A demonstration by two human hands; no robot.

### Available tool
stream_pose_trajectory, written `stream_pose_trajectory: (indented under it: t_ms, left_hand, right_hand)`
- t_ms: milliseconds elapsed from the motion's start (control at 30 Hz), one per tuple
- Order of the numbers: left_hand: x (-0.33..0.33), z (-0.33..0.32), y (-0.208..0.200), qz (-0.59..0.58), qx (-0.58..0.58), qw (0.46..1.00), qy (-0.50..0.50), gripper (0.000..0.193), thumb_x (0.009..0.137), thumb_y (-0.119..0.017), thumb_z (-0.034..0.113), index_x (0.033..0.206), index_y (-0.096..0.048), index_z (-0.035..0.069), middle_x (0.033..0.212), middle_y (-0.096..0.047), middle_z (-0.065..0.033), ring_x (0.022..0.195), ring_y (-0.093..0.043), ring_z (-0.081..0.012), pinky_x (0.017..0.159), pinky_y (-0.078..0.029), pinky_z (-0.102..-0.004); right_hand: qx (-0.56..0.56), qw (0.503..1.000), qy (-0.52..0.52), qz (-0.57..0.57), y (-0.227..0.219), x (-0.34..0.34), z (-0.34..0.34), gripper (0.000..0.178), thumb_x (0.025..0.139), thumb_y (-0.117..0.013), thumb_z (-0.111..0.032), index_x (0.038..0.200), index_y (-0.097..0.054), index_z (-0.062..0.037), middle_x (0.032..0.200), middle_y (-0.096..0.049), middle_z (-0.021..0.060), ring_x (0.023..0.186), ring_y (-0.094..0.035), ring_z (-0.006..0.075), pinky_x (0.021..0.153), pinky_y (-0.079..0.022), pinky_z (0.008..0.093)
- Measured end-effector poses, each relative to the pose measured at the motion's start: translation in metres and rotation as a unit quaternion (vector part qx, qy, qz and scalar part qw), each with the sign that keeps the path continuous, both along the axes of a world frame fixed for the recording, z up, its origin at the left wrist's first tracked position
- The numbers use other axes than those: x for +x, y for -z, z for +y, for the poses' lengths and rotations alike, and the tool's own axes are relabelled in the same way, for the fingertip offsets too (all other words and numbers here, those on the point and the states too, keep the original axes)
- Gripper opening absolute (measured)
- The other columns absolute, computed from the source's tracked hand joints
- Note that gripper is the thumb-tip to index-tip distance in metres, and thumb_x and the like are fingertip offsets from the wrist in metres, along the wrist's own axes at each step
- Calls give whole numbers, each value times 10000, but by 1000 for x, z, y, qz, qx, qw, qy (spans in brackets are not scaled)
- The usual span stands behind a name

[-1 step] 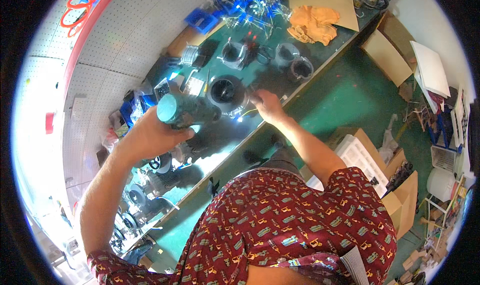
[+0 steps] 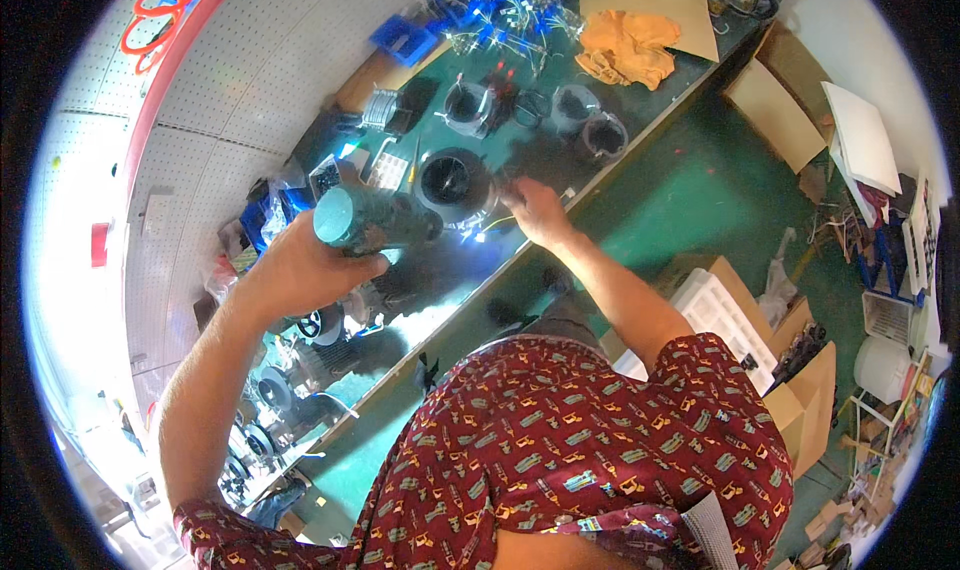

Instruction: The person assembles small black cylindrical electronic components on a green workbench. They insert wires into the components, then use a cordless drill to drive screws into each unit. The person handles the components one at a time, placing them on the table after each step.

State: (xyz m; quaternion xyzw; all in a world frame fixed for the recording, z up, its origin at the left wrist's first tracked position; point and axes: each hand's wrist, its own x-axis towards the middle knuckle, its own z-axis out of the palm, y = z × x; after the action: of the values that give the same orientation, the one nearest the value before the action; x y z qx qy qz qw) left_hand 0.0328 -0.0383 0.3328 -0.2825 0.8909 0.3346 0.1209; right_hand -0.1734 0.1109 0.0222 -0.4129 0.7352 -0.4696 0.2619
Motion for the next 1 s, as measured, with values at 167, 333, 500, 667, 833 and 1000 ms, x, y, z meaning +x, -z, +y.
stream_pose_trajectory:
  t_ms: [167,333,500,667,833,1000]
  left_hand:
    - [-1,-1,-2,-15,18,1000,-3,362,806,-750,238,1110,-674,57,930,-714,-142,874,-687,-283,812,-525,-399]
    - [3,-1,7,21,30,999,14,350,810,-740,241,1094,-670,49,911,-710,-142,846,-679,-271,785,-526,-394]
    - [-4,2,3,-34,7,999,-9,355,824,-724,242,1103,-653,36,929,-696,-130,831,-666,-259,782,-525,-393]
    - [-4,5,0,-42,70,996,-41,364,832,-713,249,1115,-642,32,947,-689,-123,848,-650,-241,800,-518,-397]
    - [0,7,7,-28,34,999,-27,360,843,-708,267,1110,-641,35,930,-691,-129,820,-646,-216,794,-515,-398]
    - [-14,25,-20,-140,85,980,-112,381,850,-698,306,1071,-638,0,889,-686,-123,799,-648,-199,785,-511,-388]
  right_hand:
    - [-35,999,11,20,7,2,1,282,939,-605,-270,1111,-646,-51,1029,-678,188,989,-639,402,833,-505,466]
    - [-43,999,13,23,5,5,1,275,933,-613,-260,1105,-641,-48,1007,-679,196,969,-644,403,816,-512,464]
    - [-41,998,34,44,9,7,4,244,903,-653,-216,1072,-640,-40,951,-681,202,916,-658,407,780,-518,468]
    - [-102,994,44,20,10,11,2,193,926,-637,-184,1072,-661,-60,959,-681,195,903,-659,396,755,-514,436]
    - [-124,991,51,27,11,13,4,153,885,-672,-120,1026,-660,-63,941,-683,188,886,-661,402,745,-521,447]
    - [-151,984,75,48,15,21,5,163,880,-684,-132,1022,-658,-55,933,-683,190,890,-659,409,751,-523,445]
